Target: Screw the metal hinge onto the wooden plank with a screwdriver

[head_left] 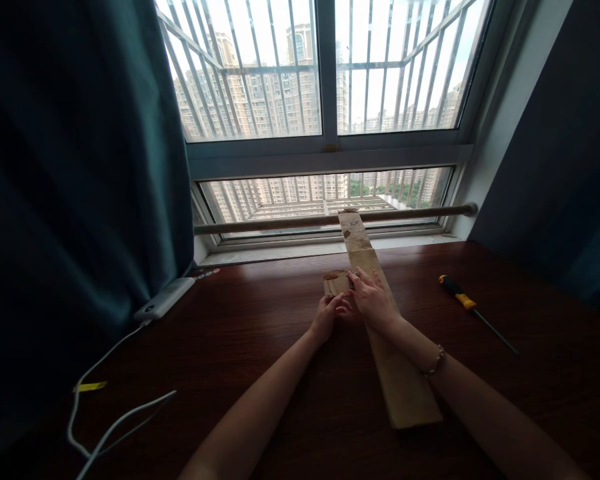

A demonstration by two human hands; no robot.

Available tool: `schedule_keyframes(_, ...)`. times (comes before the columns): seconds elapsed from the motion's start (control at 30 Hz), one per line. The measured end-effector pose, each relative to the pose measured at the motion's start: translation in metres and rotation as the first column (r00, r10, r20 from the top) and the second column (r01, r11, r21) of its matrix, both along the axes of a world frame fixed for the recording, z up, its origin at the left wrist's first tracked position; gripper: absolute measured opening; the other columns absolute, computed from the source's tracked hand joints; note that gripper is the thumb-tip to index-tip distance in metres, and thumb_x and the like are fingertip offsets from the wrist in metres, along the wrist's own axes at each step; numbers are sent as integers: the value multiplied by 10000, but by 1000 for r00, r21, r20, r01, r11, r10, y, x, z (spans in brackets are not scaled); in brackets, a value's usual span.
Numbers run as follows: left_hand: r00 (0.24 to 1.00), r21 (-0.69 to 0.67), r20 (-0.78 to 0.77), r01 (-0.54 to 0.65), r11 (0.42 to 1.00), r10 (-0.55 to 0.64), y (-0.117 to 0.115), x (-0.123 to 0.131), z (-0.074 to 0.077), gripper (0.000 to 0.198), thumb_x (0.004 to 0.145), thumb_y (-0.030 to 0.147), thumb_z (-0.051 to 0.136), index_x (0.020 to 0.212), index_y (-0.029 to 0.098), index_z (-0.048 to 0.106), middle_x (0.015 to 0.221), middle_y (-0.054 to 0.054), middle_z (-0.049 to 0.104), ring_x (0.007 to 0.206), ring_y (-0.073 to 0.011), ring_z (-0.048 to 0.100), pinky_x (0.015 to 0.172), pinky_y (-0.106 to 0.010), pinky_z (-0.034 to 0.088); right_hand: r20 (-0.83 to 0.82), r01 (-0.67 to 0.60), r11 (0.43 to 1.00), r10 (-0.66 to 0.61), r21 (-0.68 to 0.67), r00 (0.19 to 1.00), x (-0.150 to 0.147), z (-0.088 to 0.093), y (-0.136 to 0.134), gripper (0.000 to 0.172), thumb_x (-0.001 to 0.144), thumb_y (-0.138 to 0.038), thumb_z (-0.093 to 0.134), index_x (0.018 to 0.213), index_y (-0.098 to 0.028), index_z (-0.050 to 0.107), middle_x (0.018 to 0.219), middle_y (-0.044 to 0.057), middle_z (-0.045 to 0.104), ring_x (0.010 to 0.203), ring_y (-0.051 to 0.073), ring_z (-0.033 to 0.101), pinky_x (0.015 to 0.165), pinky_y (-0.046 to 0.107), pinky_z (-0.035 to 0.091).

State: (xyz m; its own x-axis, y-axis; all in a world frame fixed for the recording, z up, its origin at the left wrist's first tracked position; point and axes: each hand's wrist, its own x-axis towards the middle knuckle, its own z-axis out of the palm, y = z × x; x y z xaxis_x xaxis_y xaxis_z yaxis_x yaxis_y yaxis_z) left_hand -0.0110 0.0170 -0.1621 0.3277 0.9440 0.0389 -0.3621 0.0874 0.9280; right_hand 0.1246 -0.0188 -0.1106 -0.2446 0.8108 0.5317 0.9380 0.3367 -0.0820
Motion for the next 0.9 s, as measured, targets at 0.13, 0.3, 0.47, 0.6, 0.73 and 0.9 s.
schedule_keyframes(0.13,1000,36,-15,0,999,1,0,1,1,402,673,428,646,882,85,636,616,-52,623,551,-124,571,554,-246,426,-26,-23,1000,23,15,999,0,-4,1,406,905,-169,401,1300,-84,360,1301,110,467,1299,199,255,1087,430,121)
schedule_keyframes(0.3,999,53,-45,-24,998,27,-3,4,6,409,662,438,649,881,94,616,596,-44,621,533,-127,574,528,-235,419,-182,-38,999,41,16,982,2,-9,3,391,893,-162,377,1281,-107,384,1296,123,466,1302,196,252,1073,420,190)
schedule_keyframes(0.47,997,81,-61,-36,996,41,-5,5,9,406,666,447,643,876,103,601,598,-36,618,527,-123,573,501,-216,408,-349,-114,993,121,40,929,10,-9,10,395,876,-165,363,1267,-130,407,1255,119,502,1281,209,297,1045,439,258)
schedule_keyframes(0.6,997,83,-62,-30,996,35,-4,4,9,405,654,446,656,873,110,603,592,-35,619,522,-125,572,497,-216,409,-470,-113,981,176,158,865,7,2,-1,361,882,-167,340,1227,-131,439,1212,127,530,1202,202,415,980,379,367)
schedule_keyframes(0.73,998,101,-43,-51,994,56,-2,4,5,360,627,431,684,782,111,628,605,-40,623,545,-124,564,524,-226,425,-306,-136,988,152,72,940,-17,8,-34,311,891,-180,343,1139,-112,518,899,111,656,845,203,625,765,304,485)
schedule_keyframes(0.9,991,124,-128,-5,992,21,1,2,2,331,640,424,678,705,103,634,569,-48,615,500,-117,539,490,-224,396,109,-29,981,51,-194,993,-47,-6,-57,499,868,-176,371,1345,-39,321,733,130,674,590,222,642,547,282,484)
